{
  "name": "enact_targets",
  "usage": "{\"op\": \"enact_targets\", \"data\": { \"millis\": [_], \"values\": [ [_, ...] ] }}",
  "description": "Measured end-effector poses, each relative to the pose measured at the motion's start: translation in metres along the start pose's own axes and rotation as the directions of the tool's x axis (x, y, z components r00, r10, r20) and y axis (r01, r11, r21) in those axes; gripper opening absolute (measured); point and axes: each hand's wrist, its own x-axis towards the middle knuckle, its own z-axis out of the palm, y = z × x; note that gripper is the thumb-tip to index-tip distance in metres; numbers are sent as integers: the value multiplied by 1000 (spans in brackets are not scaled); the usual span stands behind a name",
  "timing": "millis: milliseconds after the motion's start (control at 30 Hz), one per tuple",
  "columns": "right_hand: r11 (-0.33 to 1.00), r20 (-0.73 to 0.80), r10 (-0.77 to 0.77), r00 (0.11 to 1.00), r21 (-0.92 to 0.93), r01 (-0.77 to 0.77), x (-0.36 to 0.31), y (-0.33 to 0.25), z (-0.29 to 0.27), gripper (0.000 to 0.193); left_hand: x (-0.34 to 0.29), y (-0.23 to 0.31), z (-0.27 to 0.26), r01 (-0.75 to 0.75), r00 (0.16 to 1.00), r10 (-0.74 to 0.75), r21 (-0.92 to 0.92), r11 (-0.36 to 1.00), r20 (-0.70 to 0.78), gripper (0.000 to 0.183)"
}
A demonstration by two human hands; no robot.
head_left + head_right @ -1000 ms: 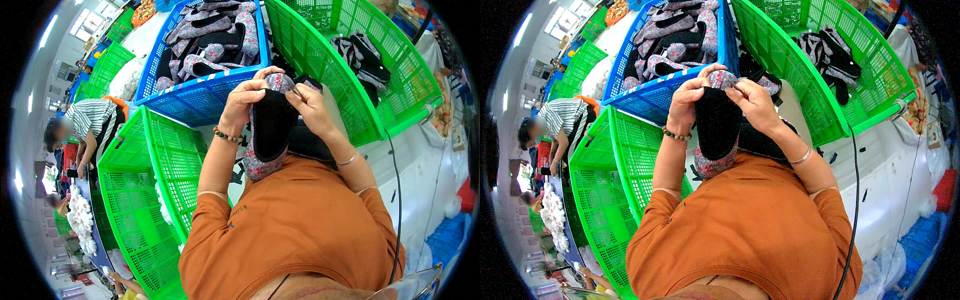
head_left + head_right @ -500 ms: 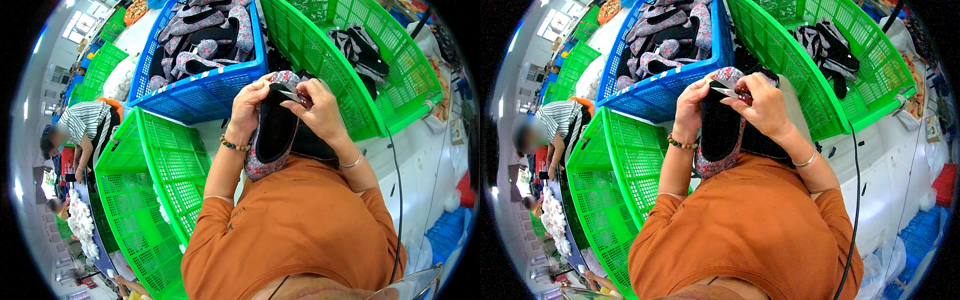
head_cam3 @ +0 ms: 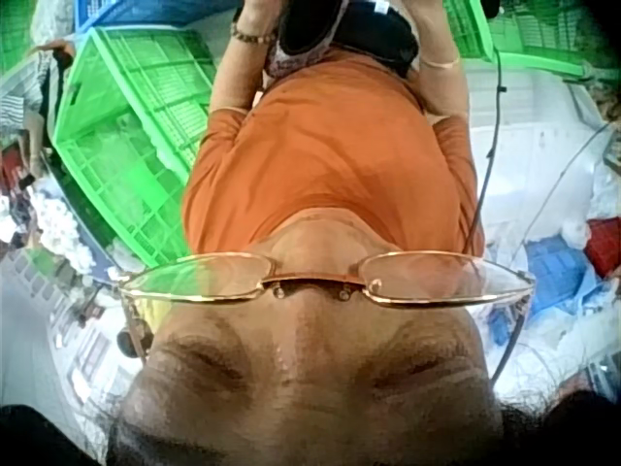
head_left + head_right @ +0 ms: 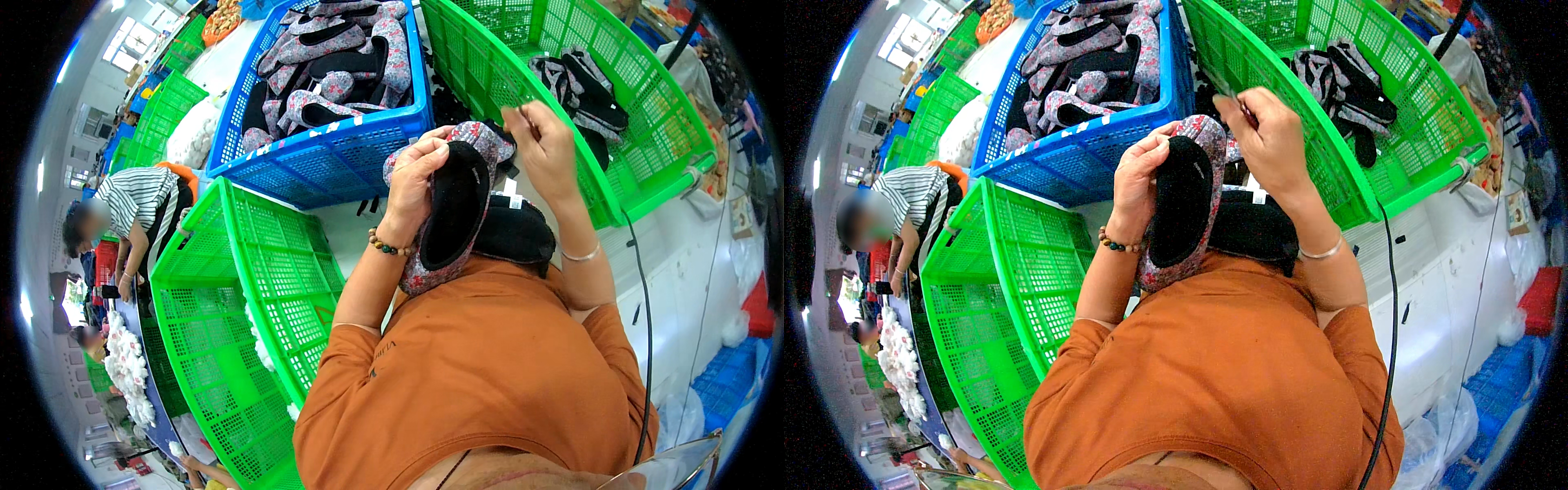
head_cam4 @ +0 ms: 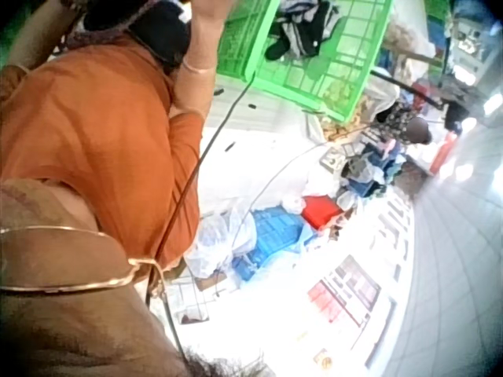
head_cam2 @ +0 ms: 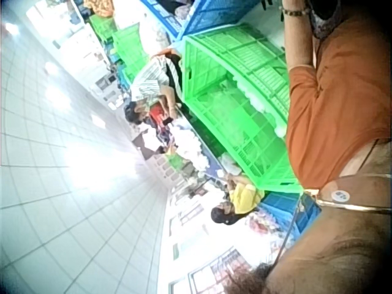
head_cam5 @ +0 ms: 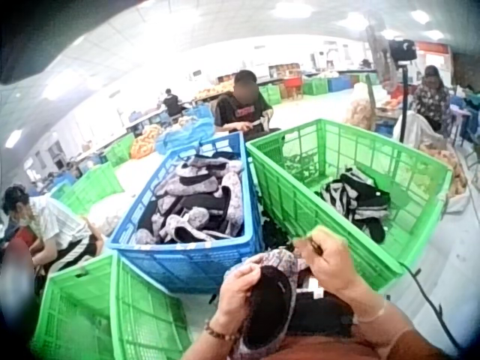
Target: The person sits on the floor surrounded by green and blue plastic baskets filled with floral-patterned slippers. They pick up a slipper and use a pair of scissors to trim loose threads and excess fabric from the edges and sole. The person handles the slippers one at a time, rotating them to access different areas for trimming.
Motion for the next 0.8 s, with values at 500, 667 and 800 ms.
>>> {"op": "enact_targets", "data": {
  "millis": [500,667,800],
  "values": [
    [772,151,-376,914,-495,399,-33,-15,-35,35,-12,13,27,-230,967,179,322,918,181,12],
    [743,188,-378,906,-522,418,-32,-17,-43,35,-14,14,34,-242,965,184,362,900,186,12],
    [732,206,-370,906,-536,421,-33,-23,-49,33,-15,11,41,-265,962,215,368,891,170,13]
  ]
}}
